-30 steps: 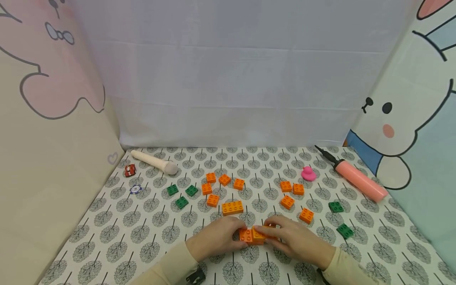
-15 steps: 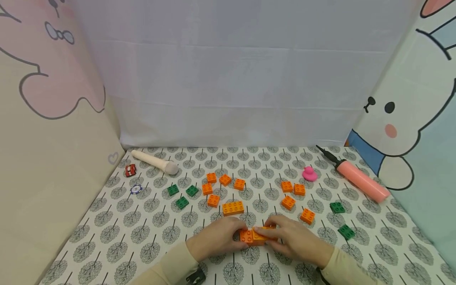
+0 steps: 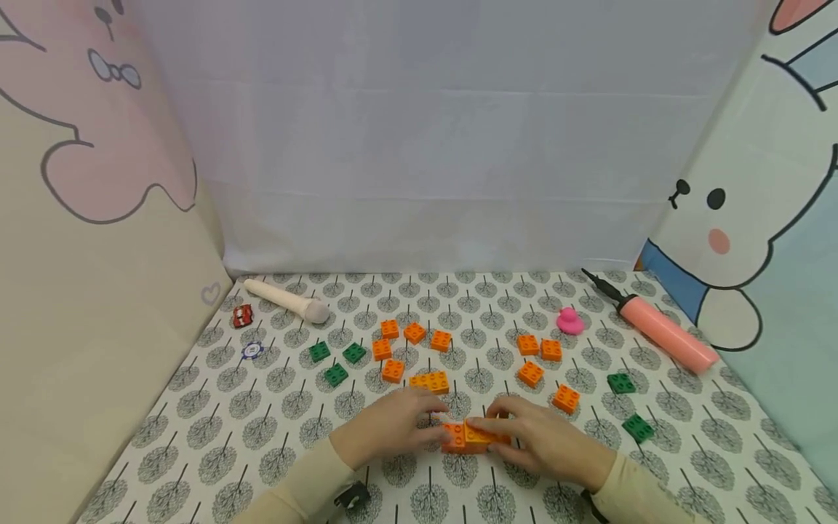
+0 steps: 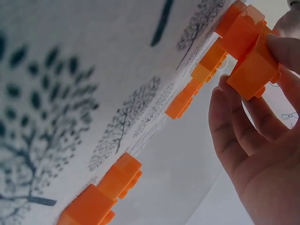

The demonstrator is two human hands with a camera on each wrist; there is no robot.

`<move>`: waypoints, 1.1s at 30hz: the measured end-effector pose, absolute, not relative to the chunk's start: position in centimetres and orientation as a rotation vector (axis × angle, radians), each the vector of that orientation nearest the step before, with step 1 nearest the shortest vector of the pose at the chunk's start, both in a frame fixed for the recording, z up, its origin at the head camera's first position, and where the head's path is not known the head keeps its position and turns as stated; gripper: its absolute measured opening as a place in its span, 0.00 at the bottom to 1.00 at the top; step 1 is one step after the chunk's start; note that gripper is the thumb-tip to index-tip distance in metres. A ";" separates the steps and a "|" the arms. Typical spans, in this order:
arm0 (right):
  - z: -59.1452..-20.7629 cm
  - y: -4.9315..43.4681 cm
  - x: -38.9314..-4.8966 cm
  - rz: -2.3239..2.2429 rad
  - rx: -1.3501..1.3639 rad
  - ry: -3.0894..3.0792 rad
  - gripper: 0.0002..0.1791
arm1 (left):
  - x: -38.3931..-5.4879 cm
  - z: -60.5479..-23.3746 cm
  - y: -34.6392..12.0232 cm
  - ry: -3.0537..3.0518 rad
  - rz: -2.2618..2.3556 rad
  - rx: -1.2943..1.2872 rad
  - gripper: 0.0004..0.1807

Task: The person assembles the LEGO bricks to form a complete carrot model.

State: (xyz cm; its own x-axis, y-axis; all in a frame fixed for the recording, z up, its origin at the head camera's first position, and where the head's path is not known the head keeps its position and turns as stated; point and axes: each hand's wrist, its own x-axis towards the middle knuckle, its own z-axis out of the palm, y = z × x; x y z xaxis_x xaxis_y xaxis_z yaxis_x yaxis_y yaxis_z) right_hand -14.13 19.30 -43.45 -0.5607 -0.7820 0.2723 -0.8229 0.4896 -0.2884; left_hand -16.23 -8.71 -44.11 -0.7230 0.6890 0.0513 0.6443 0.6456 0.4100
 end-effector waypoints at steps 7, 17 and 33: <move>-43.5 19.3 -14.2 0.575 1.420 -2.641 0.27 | -18.4 -44.2 -9.7 2.908 0.621 0.950 0.21; -43.6 19.3 -14.4 0.562 1.433 -2.638 0.26 | -19.8 -44.9 -9.5 2.860 0.599 0.869 0.24; -43.9 19.3 -14.3 0.543 1.397 -2.608 0.27 | -18.6 -44.6 -10.1 2.859 0.652 0.921 0.24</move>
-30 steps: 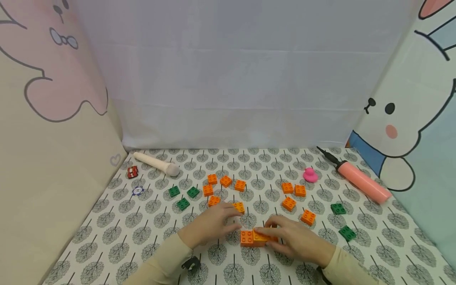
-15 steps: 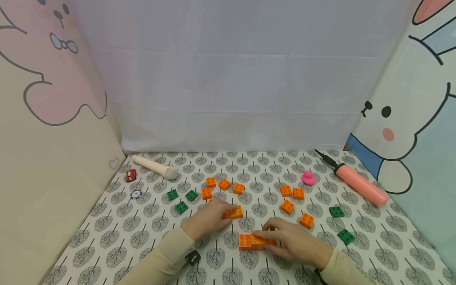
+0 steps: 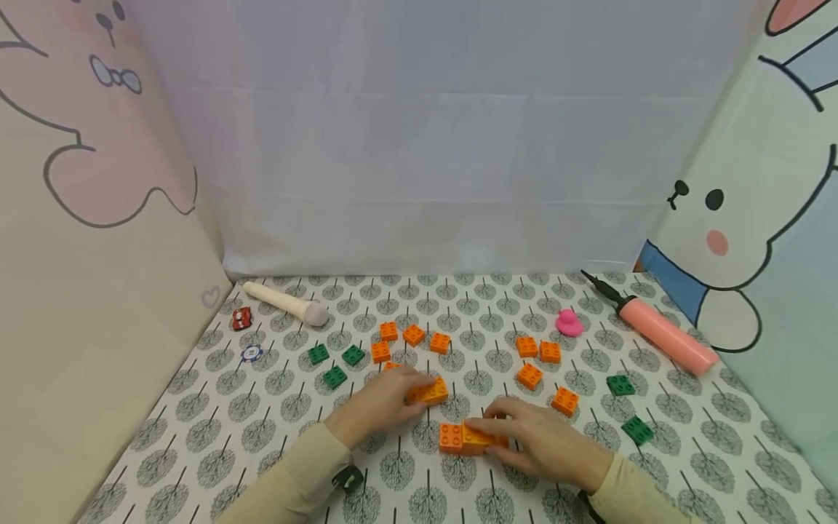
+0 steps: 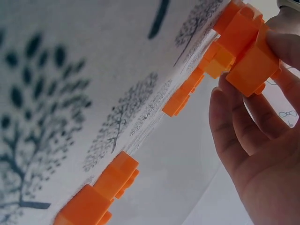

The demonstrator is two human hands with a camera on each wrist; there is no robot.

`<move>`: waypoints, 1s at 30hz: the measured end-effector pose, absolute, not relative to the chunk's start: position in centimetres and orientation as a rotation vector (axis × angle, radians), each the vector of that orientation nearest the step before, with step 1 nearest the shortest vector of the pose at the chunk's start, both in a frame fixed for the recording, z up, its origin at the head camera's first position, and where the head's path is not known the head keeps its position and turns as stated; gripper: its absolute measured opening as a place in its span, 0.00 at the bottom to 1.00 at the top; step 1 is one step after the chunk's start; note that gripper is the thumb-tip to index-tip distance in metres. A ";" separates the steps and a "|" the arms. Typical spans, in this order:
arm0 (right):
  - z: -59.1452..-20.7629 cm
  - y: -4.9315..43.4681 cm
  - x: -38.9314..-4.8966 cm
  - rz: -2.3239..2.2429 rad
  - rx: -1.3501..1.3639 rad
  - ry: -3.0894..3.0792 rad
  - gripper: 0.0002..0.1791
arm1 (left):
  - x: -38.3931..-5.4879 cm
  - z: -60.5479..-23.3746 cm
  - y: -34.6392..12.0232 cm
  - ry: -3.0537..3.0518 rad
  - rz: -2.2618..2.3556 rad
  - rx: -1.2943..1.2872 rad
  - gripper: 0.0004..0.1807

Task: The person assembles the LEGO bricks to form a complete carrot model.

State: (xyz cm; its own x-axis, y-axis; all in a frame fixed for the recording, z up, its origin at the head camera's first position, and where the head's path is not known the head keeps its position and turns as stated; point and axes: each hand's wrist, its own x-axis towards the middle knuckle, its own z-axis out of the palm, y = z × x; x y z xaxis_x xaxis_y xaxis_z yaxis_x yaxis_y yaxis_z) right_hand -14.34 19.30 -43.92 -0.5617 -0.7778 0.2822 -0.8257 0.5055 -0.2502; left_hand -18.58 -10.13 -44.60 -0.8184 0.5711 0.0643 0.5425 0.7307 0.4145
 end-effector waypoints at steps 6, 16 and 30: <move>-43.6 19.3 -14.3 0.568 1.375 -2.612 0.26 | -17.0 -44.2 -10.9 2.850 0.724 1.102 0.24; -43.5 19.2 -14.2 0.617 1.288 -2.761 0.24 | -14.2 -44.2 -11.1 2.825 0.835 1.364 0.24; -43.5 19.2 -14.2 0.630 1.291 -2.743 0.22 | -14.3 -45.1 -10.0 2.817 0.843 1.461 0.22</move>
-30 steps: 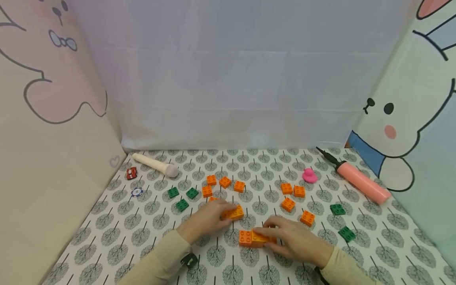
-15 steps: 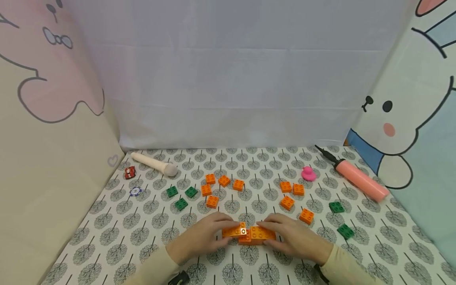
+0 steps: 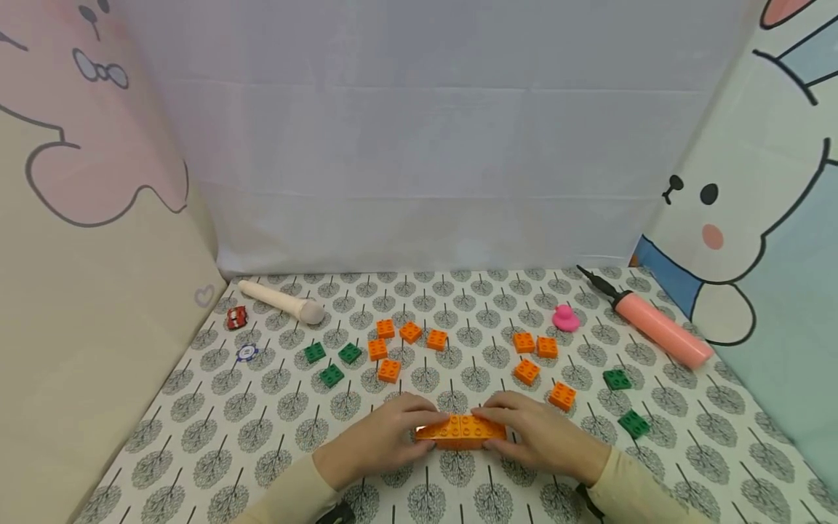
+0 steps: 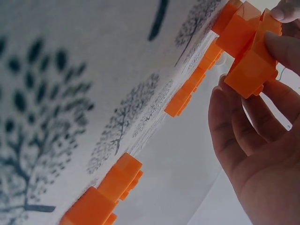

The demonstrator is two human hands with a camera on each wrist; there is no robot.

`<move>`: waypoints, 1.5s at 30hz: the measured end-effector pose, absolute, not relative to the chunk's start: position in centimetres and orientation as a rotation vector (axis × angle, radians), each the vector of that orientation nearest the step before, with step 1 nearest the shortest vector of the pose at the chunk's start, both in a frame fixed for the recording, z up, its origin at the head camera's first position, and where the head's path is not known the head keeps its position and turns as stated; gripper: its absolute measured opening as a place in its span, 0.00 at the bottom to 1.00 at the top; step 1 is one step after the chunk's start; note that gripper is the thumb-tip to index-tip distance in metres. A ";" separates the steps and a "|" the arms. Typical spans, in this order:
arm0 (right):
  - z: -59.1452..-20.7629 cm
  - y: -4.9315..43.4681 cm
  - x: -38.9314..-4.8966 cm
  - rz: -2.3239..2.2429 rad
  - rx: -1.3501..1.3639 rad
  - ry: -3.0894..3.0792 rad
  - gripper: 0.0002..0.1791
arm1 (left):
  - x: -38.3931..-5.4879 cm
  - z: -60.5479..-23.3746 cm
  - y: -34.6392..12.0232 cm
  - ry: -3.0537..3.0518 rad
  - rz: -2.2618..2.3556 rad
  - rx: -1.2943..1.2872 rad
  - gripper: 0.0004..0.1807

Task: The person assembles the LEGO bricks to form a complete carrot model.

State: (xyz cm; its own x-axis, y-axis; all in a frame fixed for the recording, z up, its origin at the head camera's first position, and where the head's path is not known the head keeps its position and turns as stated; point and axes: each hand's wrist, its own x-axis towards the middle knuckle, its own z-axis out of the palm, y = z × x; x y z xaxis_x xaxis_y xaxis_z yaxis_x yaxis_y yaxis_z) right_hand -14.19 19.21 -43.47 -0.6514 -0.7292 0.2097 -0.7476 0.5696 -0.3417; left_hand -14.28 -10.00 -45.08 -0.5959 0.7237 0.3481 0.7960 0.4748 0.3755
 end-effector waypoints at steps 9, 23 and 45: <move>-43.4 19.1 -14.2 0.614 1.291 -2.749 0.22 | -14.4 -44.9 -9.8 -2.645 -0.718 -1.324 0.21; -43.3 19.1 -14.2 0.600 1.288 -2.762 0.22 | -14.3 -44.0 -9.7 -2.720 -0.715 -1.331 0.23; -42.6 20.2 -13.8 0.576 1.186 -2.815 0.25 | -14.8 -44.2 -9.8 -2.730 -0.729 -1.367 0.23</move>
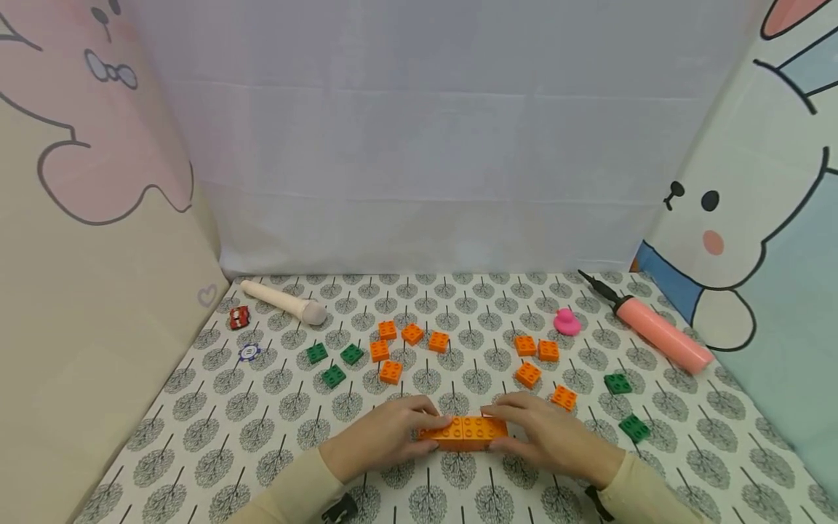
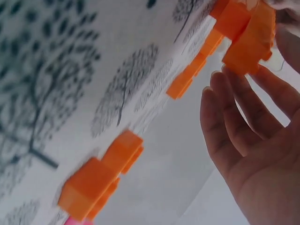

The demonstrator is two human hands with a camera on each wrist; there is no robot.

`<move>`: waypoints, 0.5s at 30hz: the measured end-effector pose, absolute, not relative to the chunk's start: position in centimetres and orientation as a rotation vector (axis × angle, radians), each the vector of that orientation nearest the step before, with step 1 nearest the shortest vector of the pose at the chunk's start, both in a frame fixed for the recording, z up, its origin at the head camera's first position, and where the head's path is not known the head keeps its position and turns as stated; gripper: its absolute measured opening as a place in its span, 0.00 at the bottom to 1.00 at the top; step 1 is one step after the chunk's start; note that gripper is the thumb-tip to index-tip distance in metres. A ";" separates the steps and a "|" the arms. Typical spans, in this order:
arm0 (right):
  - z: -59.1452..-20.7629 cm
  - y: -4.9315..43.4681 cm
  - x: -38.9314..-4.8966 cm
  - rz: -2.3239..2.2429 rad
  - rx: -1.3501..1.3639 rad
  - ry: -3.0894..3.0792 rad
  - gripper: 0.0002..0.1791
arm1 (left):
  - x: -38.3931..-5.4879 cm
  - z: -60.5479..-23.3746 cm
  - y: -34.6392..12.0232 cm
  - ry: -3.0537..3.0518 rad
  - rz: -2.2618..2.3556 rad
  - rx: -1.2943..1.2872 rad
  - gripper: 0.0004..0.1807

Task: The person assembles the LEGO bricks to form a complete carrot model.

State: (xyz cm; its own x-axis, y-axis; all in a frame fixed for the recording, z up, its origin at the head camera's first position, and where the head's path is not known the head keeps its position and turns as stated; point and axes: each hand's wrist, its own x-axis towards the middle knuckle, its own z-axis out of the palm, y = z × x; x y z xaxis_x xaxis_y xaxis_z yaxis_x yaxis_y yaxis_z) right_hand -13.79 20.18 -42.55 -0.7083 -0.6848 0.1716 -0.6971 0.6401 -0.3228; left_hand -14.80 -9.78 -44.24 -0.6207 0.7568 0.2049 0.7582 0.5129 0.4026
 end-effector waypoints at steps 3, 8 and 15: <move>-42.2 21.4 -13.7 0.567 1.084 -2.804 0.24 | -14.7 -44.2 -9.7 -2.736 -0.740 -1.353 0.22; -41.9 23.9 -14.1 0.479 0.806 -2.890 0.26 | -14.6 -44.2 -9.6 -2.738 -0.740 -1.338 0.23; -42.7 26.5 -14.7 0.362 0.591 -3.000 0.27 | -14.3 -44.1 -9.7 -2.765 -0.744 -1.315 0.23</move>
State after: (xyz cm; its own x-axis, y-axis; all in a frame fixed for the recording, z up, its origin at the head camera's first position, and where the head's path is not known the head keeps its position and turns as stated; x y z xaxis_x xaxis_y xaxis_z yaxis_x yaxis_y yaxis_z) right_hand -14.67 26.53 -42.73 -0.9244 -0.3662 0.1063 -0.3810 0.8987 -0.2171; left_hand -14.34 -9.70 -44.10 -0.6515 0.7348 0.1887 0.7304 0.5401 0.4181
